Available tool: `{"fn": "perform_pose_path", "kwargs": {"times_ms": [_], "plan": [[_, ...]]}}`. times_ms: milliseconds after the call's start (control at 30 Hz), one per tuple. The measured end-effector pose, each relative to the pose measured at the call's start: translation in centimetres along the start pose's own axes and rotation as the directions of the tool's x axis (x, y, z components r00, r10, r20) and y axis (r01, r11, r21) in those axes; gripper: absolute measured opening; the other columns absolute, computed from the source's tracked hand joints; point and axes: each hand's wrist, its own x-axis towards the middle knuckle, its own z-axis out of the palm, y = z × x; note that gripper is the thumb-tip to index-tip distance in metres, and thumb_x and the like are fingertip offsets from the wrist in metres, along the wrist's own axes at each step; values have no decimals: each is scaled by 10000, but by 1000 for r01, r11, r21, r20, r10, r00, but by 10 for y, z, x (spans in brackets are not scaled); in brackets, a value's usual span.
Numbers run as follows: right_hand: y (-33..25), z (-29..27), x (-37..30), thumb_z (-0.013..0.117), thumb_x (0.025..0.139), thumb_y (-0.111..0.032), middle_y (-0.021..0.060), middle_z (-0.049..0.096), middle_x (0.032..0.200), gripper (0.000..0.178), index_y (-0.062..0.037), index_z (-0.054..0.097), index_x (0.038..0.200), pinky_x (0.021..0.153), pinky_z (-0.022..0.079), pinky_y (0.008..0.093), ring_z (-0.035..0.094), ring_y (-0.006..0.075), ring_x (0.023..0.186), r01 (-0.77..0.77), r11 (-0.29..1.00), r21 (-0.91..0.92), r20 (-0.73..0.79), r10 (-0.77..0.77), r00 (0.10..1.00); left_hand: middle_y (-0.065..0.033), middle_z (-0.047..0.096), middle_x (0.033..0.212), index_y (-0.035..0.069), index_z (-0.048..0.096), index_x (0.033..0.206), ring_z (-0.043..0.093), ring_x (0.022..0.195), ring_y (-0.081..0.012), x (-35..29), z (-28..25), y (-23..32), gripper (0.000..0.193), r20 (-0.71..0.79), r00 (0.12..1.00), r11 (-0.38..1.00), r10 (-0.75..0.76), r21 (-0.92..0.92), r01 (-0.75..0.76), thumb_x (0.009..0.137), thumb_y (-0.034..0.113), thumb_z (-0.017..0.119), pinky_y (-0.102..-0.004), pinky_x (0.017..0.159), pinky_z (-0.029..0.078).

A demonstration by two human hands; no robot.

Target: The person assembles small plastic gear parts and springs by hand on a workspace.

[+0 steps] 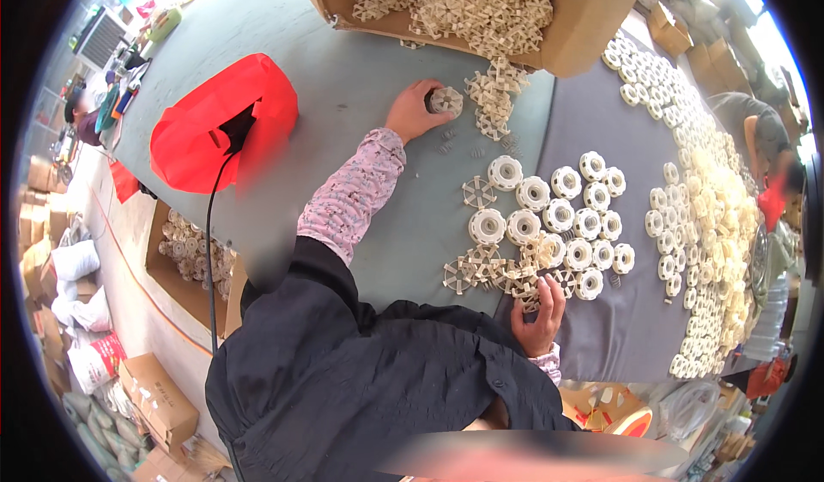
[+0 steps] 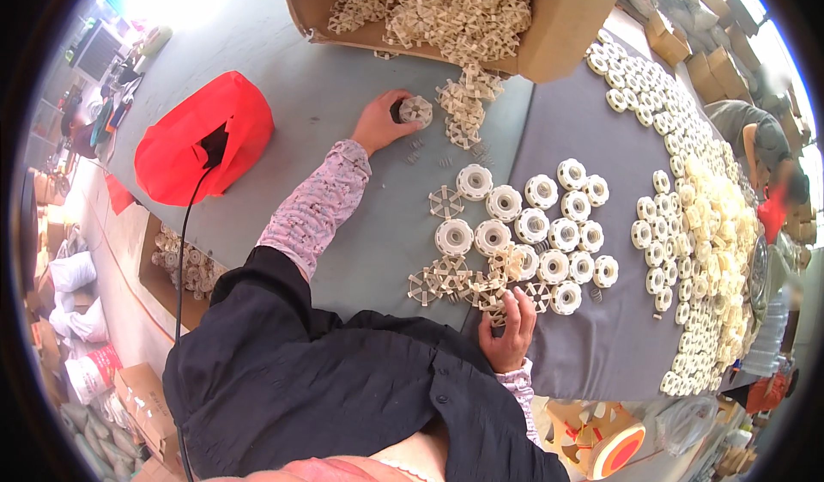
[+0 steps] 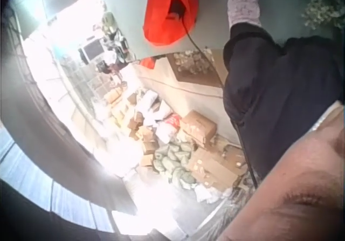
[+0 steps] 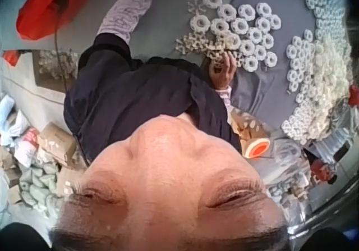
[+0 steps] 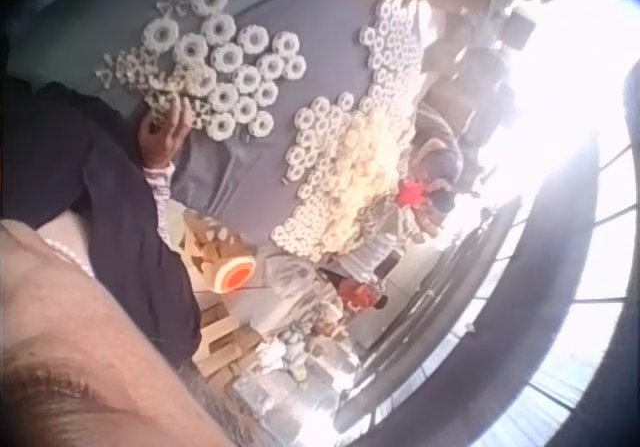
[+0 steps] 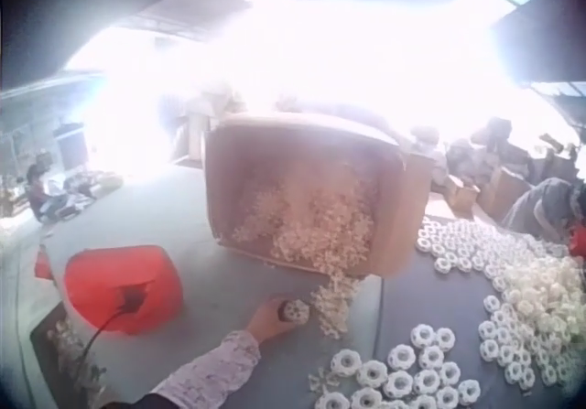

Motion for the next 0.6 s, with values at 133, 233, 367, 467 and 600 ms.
{"fn": "perform_pose_path", "kwargs": {"times_ms": [133, 233, 367, 467, 600], "plan": [[2, 0, -2, 815, 876, -76, 257, 610, 1480, 676, -14, 576, 1506, 1154, 510, 540, 620, 461, 1343, 10, 1000, -28, 14, -9, 1000, -176, 671, 1374, 48, 654, 1403, 635, 1310, -411, 4, -35, -37, 658, -477, 872, 873, -113, 371, 316, 863, 315, 918, -513, 1122, 523], [4, 2, -7, 829, 868, -82, 271, 590, 1513, 752, -4, 528, 1553, 1167, 504, 537, 604, 477, 1380, 12, 1000, -8, 13, -12, 1000, -258, 560, 1524, 5, 560, 1494, 510, 1438, -465, 16, -103, -90, 731, -701, 692, 708, -171, 401, 581, 907, 297, 884, -572, 1210, 432], [3, 1, -17, 872, 852, -98, 275, 603, 1526, 821, 19, 506, 1577, 1180, 504, 536, 596, 479, 1412, -58, 998, 11, -14, 58, 998, -309, 497, 1562, -26, 537, 1517, 443, 1488, -473, -10, -105, -85, 750, -671, 738, 750, -71, 453, 483, 933, 306, 871, -555, 1255, 378], [12, 3, -22, 897, 873, -127, 247, 671, 1473, 784, 12, 543, 1559, 1185, 501, 530, 619, 451, 1395, -10, 1000, 27, -78, 12, 997, -285, 477, 1596, -13, 537, 1541, 430, 1496, -470, -79, -47, -33, 758, -439, 897, 941, 37, 317, 116, 938, 304, 870, -540, 1255, 372], [7, -3, -1, 936, 884, -204, 216, 696, 1415, 754, 6, 591, 1520, 1095, 535, 487, 670, 393, 1259, -173, 982, 79, -226, 187, 956, -264, 411, 1672, 45, 505, 1614, 379, 1552, -489, -209, -19, 99, 888, -140, 987, 987, 79, 153, -58, 913, 431, 891, -566, 1280, 320]]}}
